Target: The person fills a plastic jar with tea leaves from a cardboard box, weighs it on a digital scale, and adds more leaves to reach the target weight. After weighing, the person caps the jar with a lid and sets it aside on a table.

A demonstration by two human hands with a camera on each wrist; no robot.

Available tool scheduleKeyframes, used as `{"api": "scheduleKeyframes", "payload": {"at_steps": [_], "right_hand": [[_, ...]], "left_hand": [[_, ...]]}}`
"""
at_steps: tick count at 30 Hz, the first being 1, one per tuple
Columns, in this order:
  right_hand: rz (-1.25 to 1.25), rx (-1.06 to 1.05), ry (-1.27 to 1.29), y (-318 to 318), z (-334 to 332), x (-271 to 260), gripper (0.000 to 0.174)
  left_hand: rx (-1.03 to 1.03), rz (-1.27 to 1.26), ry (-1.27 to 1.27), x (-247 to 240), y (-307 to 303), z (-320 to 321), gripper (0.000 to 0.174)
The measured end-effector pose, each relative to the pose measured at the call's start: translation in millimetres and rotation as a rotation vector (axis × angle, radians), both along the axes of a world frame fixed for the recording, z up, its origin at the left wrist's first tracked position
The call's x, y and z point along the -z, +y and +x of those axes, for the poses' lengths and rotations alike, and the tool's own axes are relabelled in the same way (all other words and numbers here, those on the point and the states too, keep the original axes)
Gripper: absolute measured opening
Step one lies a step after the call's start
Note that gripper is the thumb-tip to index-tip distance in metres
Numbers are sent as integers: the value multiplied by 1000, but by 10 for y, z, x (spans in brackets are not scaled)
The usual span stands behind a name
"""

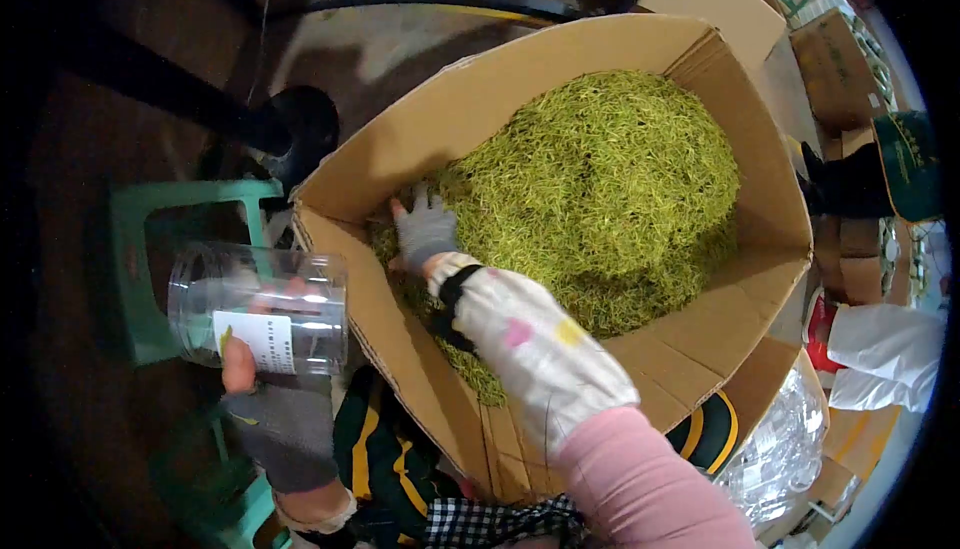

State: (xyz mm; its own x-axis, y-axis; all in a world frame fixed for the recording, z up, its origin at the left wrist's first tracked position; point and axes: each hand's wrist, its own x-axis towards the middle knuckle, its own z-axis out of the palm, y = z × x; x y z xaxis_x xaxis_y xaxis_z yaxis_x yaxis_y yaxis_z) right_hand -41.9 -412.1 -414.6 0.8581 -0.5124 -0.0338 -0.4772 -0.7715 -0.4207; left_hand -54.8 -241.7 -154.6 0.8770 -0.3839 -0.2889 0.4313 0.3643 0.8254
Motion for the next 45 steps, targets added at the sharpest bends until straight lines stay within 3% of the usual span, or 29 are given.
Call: {"api": "scheduleKeyframes", "payload": {"at_steps": [1,3,4,6,9,11,13,15,16,18,19,20,22,24,28,30,31,32,33,34,36,38,41,42,45], "right_hand": [[-125,67,3,2,105,62,37],[52,-158,256,-49,155,115,42],[44,-154,261,-66,66,146,42],[170,-390,280,-68,-293,-198,38],[305,-497,374,-219,-917,-330,38],[217,-491,368,-505,-1146,-252,42],[100,-252,295,-796,-1124,-98,58],[-154,-52,414,-973,-921,-301,96],[-147,-49,410,-1027,-862,-283,96],[-163,-47,639,-1097,-760,-347,100],[-128,-133,718,-1116,-740,-388,89],[-126,-132,721,-1110,-779,-330,89],[238,-144,627,-1107,-904,-37,75],[164,-124,352,-911,-1258,111,55],[319,-284,409,-454,-1707,-121,43],[323,-197,315,-197,-1870,-26,38],[231,-131,125,-130,-1855,78,34],[556,185,215,-137,-1674,228,33],[725,477,189,-184,-1480,-21,33],[279,279,90,-71,-1474,237,36],[206,158,156,-136,-1422,286,45],[298,99,149,-20,-1370,420,49],[228,-392,369,279,-1570,190,49],[551,-208,476,464,-1671,247,50],[610,-344,518,723,-2119,507,69]], "left_hand": [[-27,-109,99,39,-6,-7,56],[14,-114,88,74,19,0,56],[43,-112,78,89,29,1,56],[51,-106,66,63,32,-7,57],[58,-115,36,57,80,18,60],[66,-129,26,25,70,6,62],[41,19,53,-54,4,-26,75],[56,40,50,-51,-23,-39,74],[71,54,52,-37,-33,-40,74],[105,-8,28,36,-13,-31,67],[132,-76,8,61,2,-31,60],[134,-75,11,65,7,-37,60],[135,-62,12,73,4,-30,58],[132,-108,46,117,27,-19,57],[32,-222,180,168,110,-33,54],[148,-319,253,177,234,107,56],[173,-404,307,164,244,165,56],[204,-475,368,146,234,236,56],[227,-533,430,116,193,291,55],[258,-586,486,80,155,341,55],[300,-645,573,16,64,343,55],[321,-659,641,14,2,324,55],[324,-659,750,18,-71,165,55],[319,-655,780,41,-73,120,55],[253,-484,631,123,-14,-7,55]]}}
